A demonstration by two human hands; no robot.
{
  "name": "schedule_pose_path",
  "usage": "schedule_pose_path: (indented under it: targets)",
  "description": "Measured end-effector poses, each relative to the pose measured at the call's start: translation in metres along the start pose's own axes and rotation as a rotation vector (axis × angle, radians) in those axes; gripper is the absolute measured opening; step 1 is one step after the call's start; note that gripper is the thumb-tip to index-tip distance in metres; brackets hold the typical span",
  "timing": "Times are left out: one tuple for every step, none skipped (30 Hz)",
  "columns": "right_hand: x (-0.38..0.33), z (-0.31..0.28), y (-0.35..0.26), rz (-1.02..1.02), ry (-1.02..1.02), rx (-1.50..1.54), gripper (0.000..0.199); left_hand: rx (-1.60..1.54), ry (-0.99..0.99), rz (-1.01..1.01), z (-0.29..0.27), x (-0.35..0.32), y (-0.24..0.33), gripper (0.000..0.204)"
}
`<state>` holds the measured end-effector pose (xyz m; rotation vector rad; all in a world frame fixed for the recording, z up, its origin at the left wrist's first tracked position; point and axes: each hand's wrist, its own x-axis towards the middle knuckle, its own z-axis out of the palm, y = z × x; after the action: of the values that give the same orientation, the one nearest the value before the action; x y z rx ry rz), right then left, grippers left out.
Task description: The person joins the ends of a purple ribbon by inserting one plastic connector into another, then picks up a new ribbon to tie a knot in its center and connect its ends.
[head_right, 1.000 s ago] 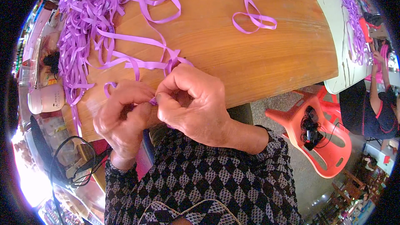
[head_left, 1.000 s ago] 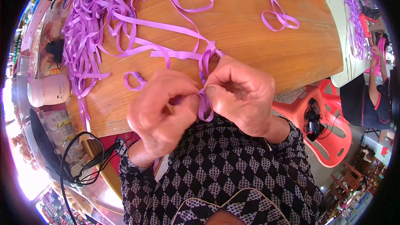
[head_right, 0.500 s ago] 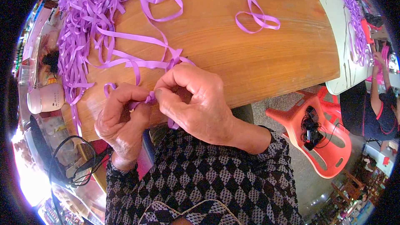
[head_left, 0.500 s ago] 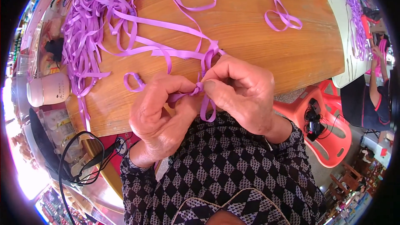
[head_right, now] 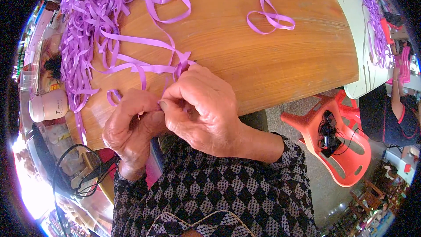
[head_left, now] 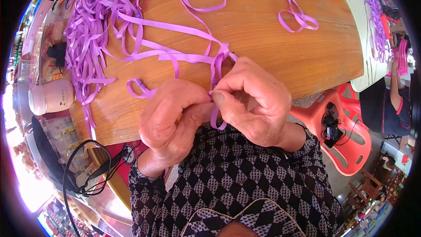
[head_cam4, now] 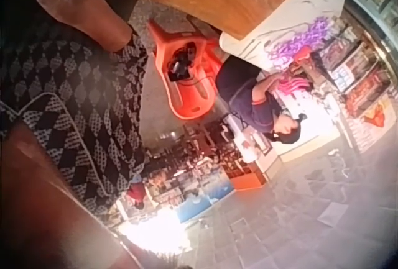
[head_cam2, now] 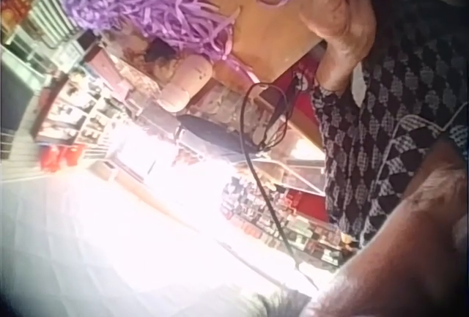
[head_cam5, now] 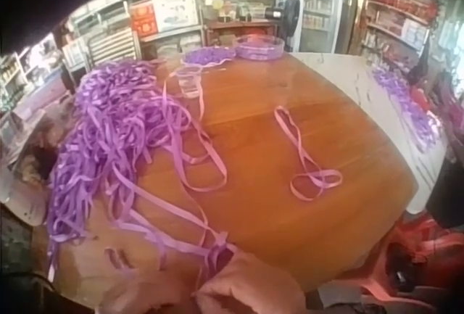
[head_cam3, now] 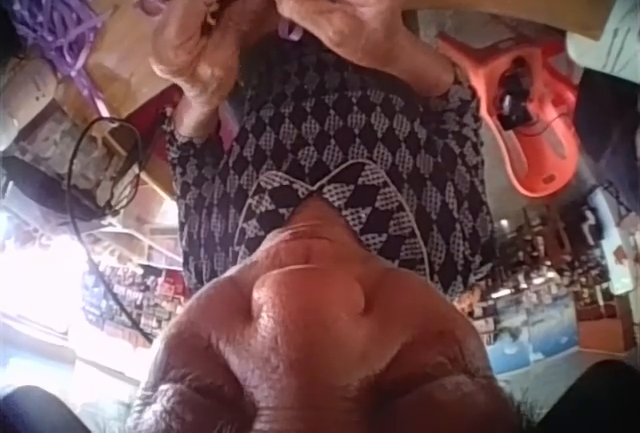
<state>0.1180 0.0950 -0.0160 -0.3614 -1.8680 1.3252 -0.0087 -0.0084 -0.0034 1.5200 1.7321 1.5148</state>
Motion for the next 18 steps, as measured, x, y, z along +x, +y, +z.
schedule_pose_path:
  targets:
    - [-0.001, 0.0, -0.003, 0.002, -0.004, 0.018, 0.009, -0.052, 0.019, 0.093, 0.0, 0.0, -0.003, 0.017]
    - [-0.001, 0.0, -0.004, 0.007, -0.004, 0.033, 0.009, -0.054, 0.016, 0.094, 0.001, -0.002, -0.004, 0.017]
    - [-0.001, -0.001, -0.003, 0.007, -0.001, 0.032, 0.009, -0.177, 0.033, 0.016, 0.001, -0.005, -0.004, 0.016]
    - [0.0, -0.001, -0.001, -0.058, -0.017, -0.025, 0.008, -0.3, 0.05, -0.063, 0.001, -0.007, -0.006, 0.014]
    - [0.0, -0.002, -0.001, -0.122, -0.032, -0.083, 0.008, -0.302, 0.046, -0.062, 0.002, -0.007, -0.008, 0.014]
    - [0.0, -0.004, -0.001, -0.121, -0.028, -0.086, 0.008, -0.458, 0.051, -0.101, 0.004, -0.007, -0.011, 0.014]
    - [-0.001, -0.006, -0.001, -0.124, -0.037, -0.084, 0.006, -0.613, 0.056, -0.141, 0.005, -0.007, -0.014, 0.014]
    - [-0.001, -0.007, 0.0, -0.131, -0.052, -0.074, 0.005, -0.609, 0.058, -0.14, 0.004, -0.009, -0.015, 0.014]
    - [0.0, -0.01, -0.003, -0.134, -0.052, -0.071, 0.005, -0.666, 0.074, -0.179, 0.003, -0.011, -0.016, 0.015]
    - [0.0, -0.013, -0.006, -0.053, -0.009, -0.118, 0.006, -0.723, 0.091, -0.218, 0.002, -0.011, -0.016, 0.015]
    - [0.0, -0.016, -0.009, 0.03, 0.035, -0.169, 0.007, -0.723, 0.09, -0.217, 0.001, -0.011, -0.017, 0.015]
    - [0.0, -0.017, -0.008, 0.028, 0.036, -0.169, 0.007, -0.751, 0.072, -0.222, 0.0, -0.011, -0.018, 0.015]
    - [0.001, -0.018, -0.006, 0.021, 0.068, -0.109, 0.008, -0.779, 0.055, -0.227, 0.0, -0.01, -0.019, 0.015]
    - [0.003, -0.02, -0.004, 0.014, 0.101, -0.051, 0.01, -0.779, 0.051, -0.226, -0.001, -0.01, -0.019, 0.015]
    - [0.005, -0.026, -0.002, -0.033, 0.008, -0.096, 0.017, -0.79, 0.052, -0.242, -0.001, -0.011, -0.019, 0.015]
    - [0.009, -0.027, -0.002, -0.034, 0.01, -0.096, 0.017, -0.8, 0.054, -0.258, -0.001, -0.011, -0.02, 0.015]
    - [0.012, -0.028, -0.004, -0.061, -0.062, -0.084, 0.024, -0.801, 0.05, -0.258, 0.0, -0.009, -0.019, 0.015]
    - [0.013, -0.028, -0.005, -0.087, -0.134, -0.071, 0.031, -0.816, 0.038, -0.265, 0.0, -0.008, -0.017, 0.015]
